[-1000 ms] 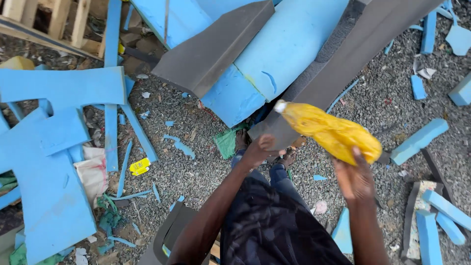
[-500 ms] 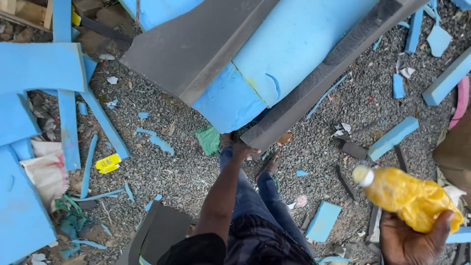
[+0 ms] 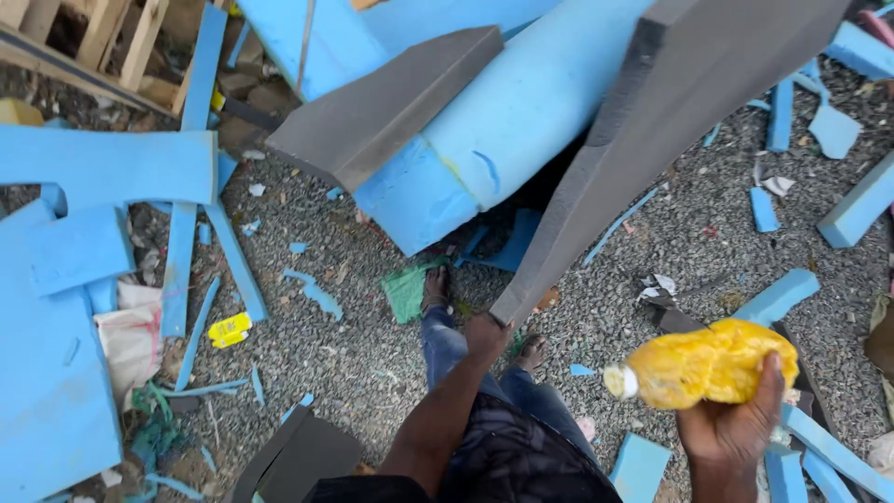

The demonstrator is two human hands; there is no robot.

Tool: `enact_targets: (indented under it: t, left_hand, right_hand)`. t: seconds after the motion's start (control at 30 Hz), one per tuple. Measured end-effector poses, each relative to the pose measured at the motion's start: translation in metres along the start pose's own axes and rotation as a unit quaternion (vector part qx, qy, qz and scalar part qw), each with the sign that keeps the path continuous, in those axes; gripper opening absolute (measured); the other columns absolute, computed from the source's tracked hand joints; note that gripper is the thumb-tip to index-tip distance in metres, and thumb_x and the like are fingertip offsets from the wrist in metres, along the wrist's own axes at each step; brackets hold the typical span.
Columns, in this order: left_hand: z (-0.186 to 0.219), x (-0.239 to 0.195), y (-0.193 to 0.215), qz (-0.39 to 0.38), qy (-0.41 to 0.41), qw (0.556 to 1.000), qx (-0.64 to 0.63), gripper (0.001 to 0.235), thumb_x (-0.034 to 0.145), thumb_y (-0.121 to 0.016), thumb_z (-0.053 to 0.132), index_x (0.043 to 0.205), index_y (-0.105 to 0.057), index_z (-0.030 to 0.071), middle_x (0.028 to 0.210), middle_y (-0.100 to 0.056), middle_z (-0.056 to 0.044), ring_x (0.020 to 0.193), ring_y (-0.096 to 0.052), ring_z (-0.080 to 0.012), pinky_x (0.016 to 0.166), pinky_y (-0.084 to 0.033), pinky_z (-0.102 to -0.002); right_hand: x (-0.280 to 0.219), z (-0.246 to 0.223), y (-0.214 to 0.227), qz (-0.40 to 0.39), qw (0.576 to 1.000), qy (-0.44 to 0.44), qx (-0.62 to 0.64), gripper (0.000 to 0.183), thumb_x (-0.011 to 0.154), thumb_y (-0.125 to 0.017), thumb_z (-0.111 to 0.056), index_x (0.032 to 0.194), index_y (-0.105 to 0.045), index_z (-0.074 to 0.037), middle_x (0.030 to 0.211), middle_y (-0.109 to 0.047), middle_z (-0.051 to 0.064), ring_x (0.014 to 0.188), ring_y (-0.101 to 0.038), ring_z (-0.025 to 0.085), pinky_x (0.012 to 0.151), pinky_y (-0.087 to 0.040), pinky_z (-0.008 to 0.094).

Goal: The person holds a yellow plastic bottle and applies a yellowish liquid onto a dark gray foam piece. They squeeze the bottle to dispense the liquid along the edge of the foam, which is resting on a pile of blue foam scraps and wooden pallets.

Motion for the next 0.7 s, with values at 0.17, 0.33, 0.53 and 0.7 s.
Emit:
enact_targets:
  t: [0.17,0.33,0.53,0.7]
  left_hand:
    - [0.045,-0.039,-0.039,-0.066,0.022,0.995,0.076,0.037,0.093,-0.078,0.043,0.074,-0.077,0.011,0.063,-0.069,-0.003,0.051,-0.065,-0.0171,0.049,-0.057,-0.04]
    - [0.073,-0.086,-0.127,-0.042,-0.133,0.964,0.226,0.053,0.094,-0.069,0.053,0.064,-0.076,0.009,0.058,-0.066,-0.006,0.055,-0.066,-0.0258,0.056,-0.056,-0.047]
    - [0.126,-0.131,-0.164,-0.064,-0.242,0.902,0.352,0.053,0.098,-0.068,0.052,0.058,-0.057,0.019,0.056,-0.056,0.0,0.063,-0.063,-0.0248,0.104,-0.042,-0.048]
    - [0.062,-0.11,-0.155,0.021,-0.102,0.962,0.251,0.029,0.086,-0.07,0.041,0.091,-0.077,0.013,0.086,-0.074,-0.012,0.08,-0.074,-0.0393,0.065,-0.06,-0.055]
  right_hand:
    - [0.036,-0.04,0.069,-0.065,0.997,-0.015,0.05,0.082,0.073,-0.086,-0.048,0.144,-0.056,-0.021,0.131,-0.064,0.007,0.125,-0.061,0.027,0.104,-0.055,0.053]
    - [0.061,-0.083,0.176,-0.036,0.995,-0.011,0.093,0.073,0.076,-0.081,-0.045,0.14,-0.06,-0.018,0.128,-0.069,0.006,0.121,-0.065,0.025,0.104,-0.054,0.047]
    - [0.078,-0.125,0.27,0.071,0.992,-0.043,0.099,0.056,0.08,-0.078,-0.046,0.128,-0.067,-0.022,0.123,-0.074,0.001,0.115,-0.069,0.018,0.099,-0.057,0.041]
    - [0.086,-0.159,0.308,0.069,0.989,0.0,0.133,0.05,0.083,-0.078,-0.042,0.129,-0.068,-0.028,0.125,-0.072,0.001,0.116,-0.068,0.022,0.097,-0.057,0.042]
Point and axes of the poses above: each hand's wrist, its own x-axis towards the middle knuckle, its own y-axis out of the back of the hand, z = x × y, the point moved 6 cm from there along x, towards the middle knuckle
